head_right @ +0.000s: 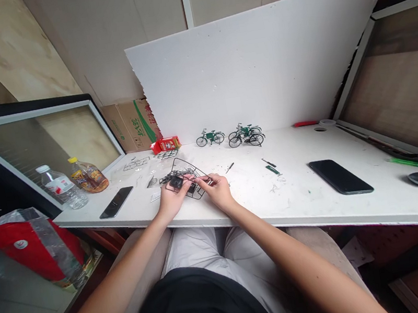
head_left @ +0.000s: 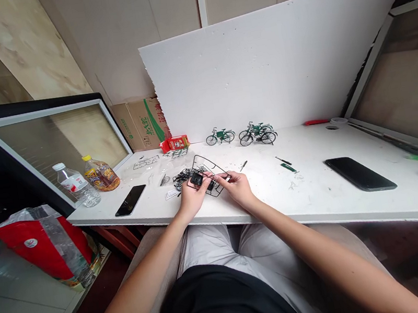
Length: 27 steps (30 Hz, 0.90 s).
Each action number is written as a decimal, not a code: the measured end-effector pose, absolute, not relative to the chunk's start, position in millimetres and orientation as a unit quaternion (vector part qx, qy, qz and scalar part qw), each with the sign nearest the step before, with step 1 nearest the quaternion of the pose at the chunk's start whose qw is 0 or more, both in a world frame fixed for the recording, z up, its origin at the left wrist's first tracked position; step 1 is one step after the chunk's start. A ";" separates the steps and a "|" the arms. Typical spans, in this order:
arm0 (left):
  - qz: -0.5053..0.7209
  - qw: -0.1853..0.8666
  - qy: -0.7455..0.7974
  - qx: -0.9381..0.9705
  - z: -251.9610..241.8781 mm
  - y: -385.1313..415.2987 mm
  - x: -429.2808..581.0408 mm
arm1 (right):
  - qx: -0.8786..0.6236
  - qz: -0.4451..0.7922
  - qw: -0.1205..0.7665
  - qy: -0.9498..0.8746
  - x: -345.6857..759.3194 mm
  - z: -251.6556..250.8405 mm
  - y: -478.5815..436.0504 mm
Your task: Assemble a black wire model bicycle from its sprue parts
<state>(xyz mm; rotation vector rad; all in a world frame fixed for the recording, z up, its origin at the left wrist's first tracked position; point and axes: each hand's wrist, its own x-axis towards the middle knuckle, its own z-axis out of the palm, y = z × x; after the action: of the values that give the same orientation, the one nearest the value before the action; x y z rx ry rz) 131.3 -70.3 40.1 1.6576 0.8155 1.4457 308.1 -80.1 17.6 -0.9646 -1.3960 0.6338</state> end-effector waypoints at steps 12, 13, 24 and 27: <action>0.527 0.362 0.321 0.699 55.0 -88.5 128.1 | -0.439 0.120 0.612 -0.647 309.7 19.6 -88.8; 0.533 0.379 0.317 0.687 59.1 -86.3 126.2 | -0.437 0.127 0.611 -0.648 309.2 19.8 -88.7; 0.665 0.430 0.334 0.511 51.6 -62.8 117.6 | -0.367 0.167 0.586 -0.703 302.2 20.4 -94.1; 0.674 0.358 0.336 0.552 49.0 -67.3 119.9 | -0.364 0.165 0.584 -0.707 302.1 19.7 -93.9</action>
<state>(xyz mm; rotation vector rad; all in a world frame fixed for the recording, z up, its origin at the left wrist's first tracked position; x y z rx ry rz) 119.9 -67.3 49.0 1.4234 0.8677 1.7391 302.1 -93.9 19.7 -0.8489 -1.6494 0.3852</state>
